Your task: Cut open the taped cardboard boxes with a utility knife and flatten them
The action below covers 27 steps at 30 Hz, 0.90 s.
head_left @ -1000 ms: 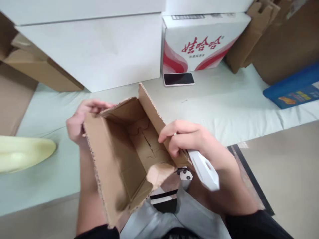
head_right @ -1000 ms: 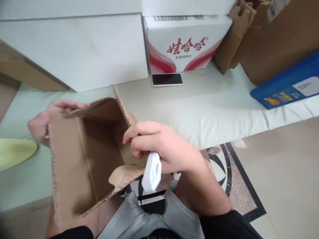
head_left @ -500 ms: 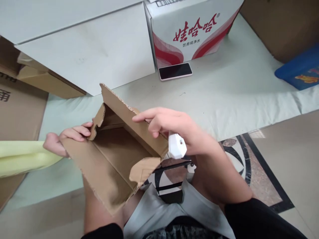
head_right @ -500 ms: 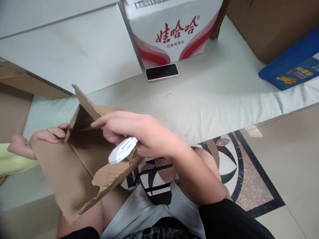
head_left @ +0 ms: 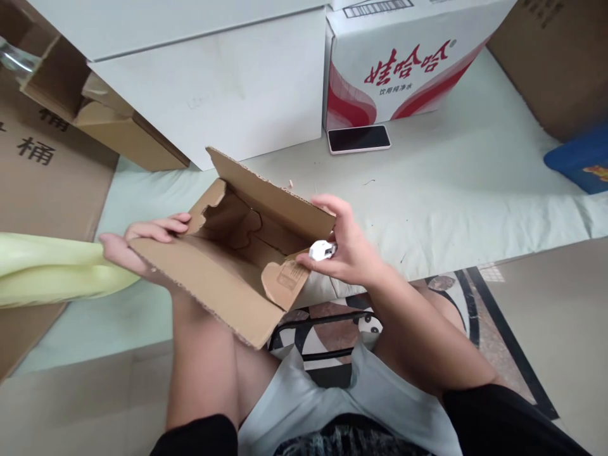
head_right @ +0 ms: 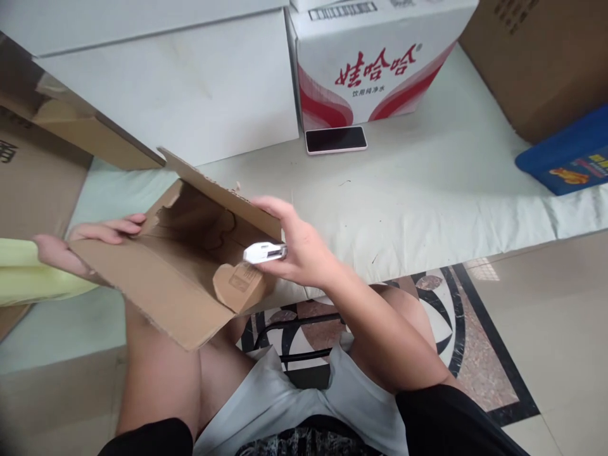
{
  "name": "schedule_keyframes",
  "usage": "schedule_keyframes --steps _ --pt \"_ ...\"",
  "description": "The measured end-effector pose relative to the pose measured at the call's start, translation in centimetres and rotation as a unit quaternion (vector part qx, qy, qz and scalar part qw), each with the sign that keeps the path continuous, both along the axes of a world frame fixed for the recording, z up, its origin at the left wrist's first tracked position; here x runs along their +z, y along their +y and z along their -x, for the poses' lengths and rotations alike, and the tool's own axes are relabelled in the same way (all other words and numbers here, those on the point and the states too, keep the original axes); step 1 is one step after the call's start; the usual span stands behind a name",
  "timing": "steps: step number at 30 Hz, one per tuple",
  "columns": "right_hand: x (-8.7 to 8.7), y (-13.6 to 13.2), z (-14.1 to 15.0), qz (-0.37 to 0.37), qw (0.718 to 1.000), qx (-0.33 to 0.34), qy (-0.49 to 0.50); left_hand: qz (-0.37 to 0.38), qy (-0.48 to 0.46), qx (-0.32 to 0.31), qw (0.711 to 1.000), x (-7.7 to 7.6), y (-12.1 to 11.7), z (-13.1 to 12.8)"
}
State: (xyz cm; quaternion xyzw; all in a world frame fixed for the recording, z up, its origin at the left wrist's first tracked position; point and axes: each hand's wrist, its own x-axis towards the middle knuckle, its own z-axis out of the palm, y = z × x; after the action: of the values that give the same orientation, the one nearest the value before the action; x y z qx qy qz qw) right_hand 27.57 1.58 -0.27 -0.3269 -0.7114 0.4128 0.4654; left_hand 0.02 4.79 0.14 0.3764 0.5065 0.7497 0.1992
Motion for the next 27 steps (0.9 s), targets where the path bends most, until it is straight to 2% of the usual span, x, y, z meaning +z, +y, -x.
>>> schedule_keyframes --steps 2,5,9,13,19,22,24,27 --pt "-0.6 0.1 0.5 0.010 1.000 -0.012 0.025 -0.064 -0.039 0.011 0.997 -0.1 0.5 -1.1" --pt "-0.8 0.4 0.6 -0.029 0.998 0.014 0.046 -0.095 -0.021 -0.025 0.995 -0.4 0.9 -1.2" --pt "-1.0 0.9 0.3 -0.082 0.993 0.080 0.037 -0.109 0.031 -0.030 0.993 -0.7 0.7 -1.2" --pt "-1.6 1.0 0.2 -0.087 0.987 0.119 0.061 -0.080 0.025 -0.063 0.994 -1.2 0.7 -0.9" --pt "-1.5 0.3 0.6 -0.050 0.994 0.081 0.062 -0.036 0.226 -0.144 0.963 -2.5 0.7 2.2" --pt "-1.5 -0.1 0.8 -0.003 0.994 0.075 0.075 -0.027 0.248 -0.162 0.955 -2.7 0.4 2.8" --pt "-1.6 -0.1 0.9 0.074 0.990 0.046 0.114 -0.037 0.256 -0.149 0.954 -2.8 0.3 2.8" --pt "-1.7 0.1 0.6 0.225 0.956 -0.077 0.171 -0.053 0.279 -0.119 0.952 -2.8 0.3 2.7"
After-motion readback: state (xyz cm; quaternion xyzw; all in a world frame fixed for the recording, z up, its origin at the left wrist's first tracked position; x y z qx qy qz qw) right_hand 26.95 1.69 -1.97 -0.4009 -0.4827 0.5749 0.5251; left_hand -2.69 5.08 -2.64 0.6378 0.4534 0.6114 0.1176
